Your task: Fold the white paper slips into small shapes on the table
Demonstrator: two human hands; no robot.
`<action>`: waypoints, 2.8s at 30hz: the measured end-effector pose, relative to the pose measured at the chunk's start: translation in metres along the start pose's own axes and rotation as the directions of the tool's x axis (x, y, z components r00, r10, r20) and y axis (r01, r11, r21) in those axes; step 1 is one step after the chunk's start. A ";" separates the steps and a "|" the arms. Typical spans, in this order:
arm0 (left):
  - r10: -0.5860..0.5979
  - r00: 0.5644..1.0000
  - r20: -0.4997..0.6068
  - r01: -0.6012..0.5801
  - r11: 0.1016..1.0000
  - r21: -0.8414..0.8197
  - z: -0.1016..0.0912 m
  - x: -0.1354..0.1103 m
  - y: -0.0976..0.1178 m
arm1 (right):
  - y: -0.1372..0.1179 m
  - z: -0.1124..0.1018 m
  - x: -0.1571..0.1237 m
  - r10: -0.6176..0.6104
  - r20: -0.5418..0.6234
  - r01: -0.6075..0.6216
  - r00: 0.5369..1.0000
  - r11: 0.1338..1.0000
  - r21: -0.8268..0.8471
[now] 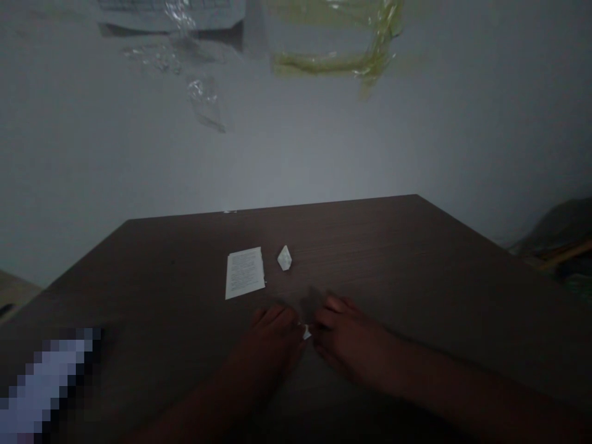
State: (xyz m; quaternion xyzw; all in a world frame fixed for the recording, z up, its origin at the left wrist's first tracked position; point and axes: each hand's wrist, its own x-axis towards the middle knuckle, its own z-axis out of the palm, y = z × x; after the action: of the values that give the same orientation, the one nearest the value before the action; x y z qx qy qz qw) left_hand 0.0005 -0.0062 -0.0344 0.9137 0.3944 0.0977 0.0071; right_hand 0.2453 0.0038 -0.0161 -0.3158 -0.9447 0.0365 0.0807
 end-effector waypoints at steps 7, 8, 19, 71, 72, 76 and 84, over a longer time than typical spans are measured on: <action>0.005 0.997 0.082 0.002 0.996 -0.087 -0.012 0.004 0.005 | 0.010 -0.019 -0.002 0.039 0.106 -0.065 0.994 0.966 0.249; 0.003 0.996 0.087 0.005 0.995 -0.097 -0.014 0.004 0.005 | 0.014 -0.020 -0.002 0.036 0.117 -0.068 0.992 0.956 0.286; 0.082 0.990 0.111 -0.082 0.997 -0.012 -0.005 -0.007 -0.008 | 0.039 -0.008 0.005 -0.023 0.081 -0.015 0.996 0.897 0.443; 0.050 0.988 0.148 0.028 0.877 -0.481 -0.043 -0.006 -0.015 | 0.013 0.003 -0.004 0.119 -0.006 -0.113 0.993 0.958 0.263; 0.071 0.987 0.147 0.008 0.881 -0.473 -0.041 -0.005 -0.017 | 0.013 0.003 -0.004 0.119 -0.007 -0.112 0.993 0.955 0.276; 0.122 0.984 0.127 -0.055 0.898 -0.436 -0.030 -0.003 -0.023 | 0.016 -0.003 -0.005 0.092 0.048 -0.103 0.995 0.941 0.323; 0.100 0.994 0.035 -0.081 0.931 -0.355 -0.025 -0.001 -0.015 | 0.024 -0.010 -0.006 0.037 0.111 -0.075 0.993 0.930 0.359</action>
State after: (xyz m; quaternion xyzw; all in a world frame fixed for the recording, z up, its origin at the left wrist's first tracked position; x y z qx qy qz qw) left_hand -0.0155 0.0019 -0.0118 0.9170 0.3275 0.1432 0.1770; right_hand 0.2659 0.0193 -0.0095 -0.3201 -0.9152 0.2283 0.0881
